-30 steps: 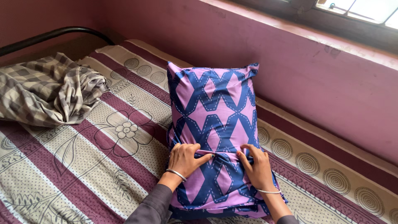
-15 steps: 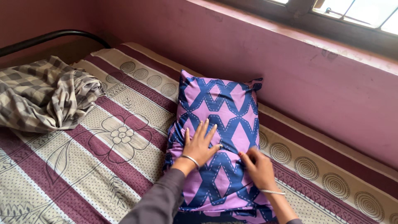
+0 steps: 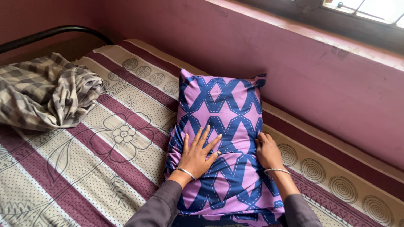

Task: The person puts a patterned purple pillowcase onto a blue pillow by sliding the pillow inside the case and smoothing the fabric by hand.

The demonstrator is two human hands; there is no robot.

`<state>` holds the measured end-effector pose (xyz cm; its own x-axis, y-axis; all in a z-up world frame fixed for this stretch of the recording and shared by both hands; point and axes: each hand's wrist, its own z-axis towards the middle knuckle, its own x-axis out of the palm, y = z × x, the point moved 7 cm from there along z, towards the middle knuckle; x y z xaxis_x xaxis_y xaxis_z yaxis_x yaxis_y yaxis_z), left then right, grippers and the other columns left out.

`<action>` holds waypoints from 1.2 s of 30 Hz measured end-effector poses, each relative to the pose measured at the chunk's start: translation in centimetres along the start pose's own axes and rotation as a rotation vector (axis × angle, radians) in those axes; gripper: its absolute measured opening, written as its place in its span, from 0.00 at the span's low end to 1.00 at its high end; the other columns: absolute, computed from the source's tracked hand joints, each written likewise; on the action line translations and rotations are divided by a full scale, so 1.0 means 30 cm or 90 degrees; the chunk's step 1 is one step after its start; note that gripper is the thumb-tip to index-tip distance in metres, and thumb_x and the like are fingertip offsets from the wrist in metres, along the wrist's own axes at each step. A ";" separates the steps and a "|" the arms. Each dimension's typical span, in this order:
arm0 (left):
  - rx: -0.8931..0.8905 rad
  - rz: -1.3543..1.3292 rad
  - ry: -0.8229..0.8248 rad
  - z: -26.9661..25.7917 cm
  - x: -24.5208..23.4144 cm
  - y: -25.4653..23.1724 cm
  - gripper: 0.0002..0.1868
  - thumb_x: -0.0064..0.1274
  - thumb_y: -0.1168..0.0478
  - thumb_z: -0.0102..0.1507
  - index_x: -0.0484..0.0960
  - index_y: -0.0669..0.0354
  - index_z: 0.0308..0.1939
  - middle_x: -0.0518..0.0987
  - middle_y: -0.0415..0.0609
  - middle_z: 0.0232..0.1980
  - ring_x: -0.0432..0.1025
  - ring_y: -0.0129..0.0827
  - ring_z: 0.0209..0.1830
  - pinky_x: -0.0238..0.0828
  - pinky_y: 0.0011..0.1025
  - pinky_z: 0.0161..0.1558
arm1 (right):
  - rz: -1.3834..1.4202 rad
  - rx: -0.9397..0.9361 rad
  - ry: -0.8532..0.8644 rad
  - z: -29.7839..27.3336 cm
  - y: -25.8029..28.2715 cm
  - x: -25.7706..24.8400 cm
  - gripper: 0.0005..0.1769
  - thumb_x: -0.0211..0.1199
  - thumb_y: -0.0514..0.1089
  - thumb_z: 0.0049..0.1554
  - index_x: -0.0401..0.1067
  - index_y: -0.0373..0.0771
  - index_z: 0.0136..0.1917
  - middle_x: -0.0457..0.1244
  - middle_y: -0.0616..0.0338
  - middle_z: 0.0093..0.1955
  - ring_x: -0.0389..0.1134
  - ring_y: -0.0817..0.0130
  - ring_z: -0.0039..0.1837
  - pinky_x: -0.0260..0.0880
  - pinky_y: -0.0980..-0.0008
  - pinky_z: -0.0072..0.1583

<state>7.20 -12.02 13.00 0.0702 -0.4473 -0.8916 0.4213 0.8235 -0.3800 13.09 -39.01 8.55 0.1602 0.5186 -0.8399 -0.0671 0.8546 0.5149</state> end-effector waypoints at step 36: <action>0.021 -0.034 -0.029 -0.058 -0.018 -0.006 0.31 0.45 0.42 0.68 0.62 0.26 0.76 0.51 0.45 0.83 0.44 0.45 0.83 0.29 0.60 0.75 | -0.034 -0.124 0.042 -0.154 0.314 -0.090 0.11 0.57 0.48 0.59 0.69 0.39 0.41 0.66 0.55 0.41 0.67 0.55 0.52 0.59 0.55 0.57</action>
<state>5.50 -11.30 13.13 0.0879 -0.5071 -0.8574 0.4547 0.7863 -0.4184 7.49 -32.23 14.87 0.1047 0.4672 -0.8779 -0.2496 0.8669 0.4315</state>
